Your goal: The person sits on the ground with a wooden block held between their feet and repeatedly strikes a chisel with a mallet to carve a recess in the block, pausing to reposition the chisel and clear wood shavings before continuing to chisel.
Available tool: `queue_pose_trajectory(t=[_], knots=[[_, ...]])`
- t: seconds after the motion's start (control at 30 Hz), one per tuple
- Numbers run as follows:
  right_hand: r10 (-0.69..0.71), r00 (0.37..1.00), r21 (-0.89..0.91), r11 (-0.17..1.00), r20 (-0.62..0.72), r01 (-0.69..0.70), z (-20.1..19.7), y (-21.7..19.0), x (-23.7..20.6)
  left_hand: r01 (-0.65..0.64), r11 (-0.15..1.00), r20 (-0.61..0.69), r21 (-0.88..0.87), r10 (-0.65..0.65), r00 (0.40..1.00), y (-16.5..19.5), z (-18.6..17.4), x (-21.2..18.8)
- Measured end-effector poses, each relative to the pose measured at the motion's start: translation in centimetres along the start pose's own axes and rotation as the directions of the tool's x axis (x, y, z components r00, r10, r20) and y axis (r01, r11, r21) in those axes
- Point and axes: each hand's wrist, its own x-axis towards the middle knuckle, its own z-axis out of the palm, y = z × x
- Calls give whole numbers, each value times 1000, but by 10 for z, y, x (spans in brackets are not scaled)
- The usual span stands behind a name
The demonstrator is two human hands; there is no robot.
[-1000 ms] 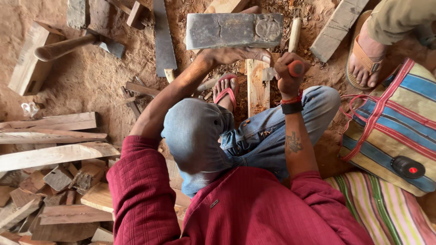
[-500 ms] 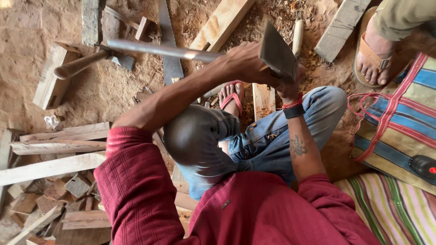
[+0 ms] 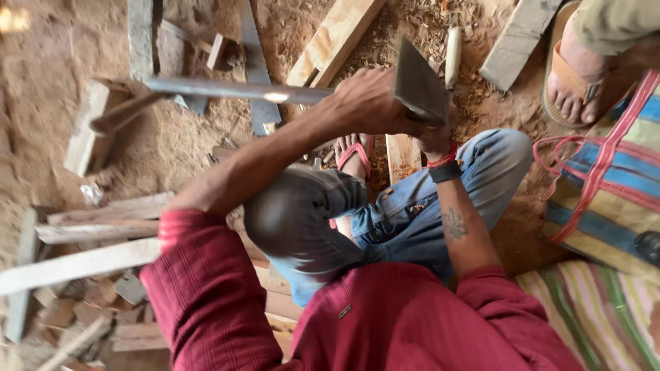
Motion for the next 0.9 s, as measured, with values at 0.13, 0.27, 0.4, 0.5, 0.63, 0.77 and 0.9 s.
queue_pose_trajectory(t=[0.13,0.27,0.4,0.5,0.63,0.77,0.9], knots=[[25,999,-36,999,26,-24,-9,-4,-9,508,155,521,-847,52,852,5,0,-9],[42,998,-43,998,42,-40,-5,-2,-7,387,718,355,-579,-205,912,11,4,-9],[31,998,-9,999,46,-31,5,-1,5,-69,942,-45,328,88,995,1,9,-7],[43,998,-9,999,49,-43,2,0,4,-142,988,-196,54,150,969,-11,21,-9],[52,997,-40,998,59,-50,-4,3,-2,-406,859,-469,312,511,721,-16,39,-2],[46,997,-16,999,69,-45,0,7,-4,-77,788,-235,611,273,933,-18,33,4],[35,993,-7,999,112,-35,0,10,-9,-118,969,-184,219,159,970,-27,23,-6]])
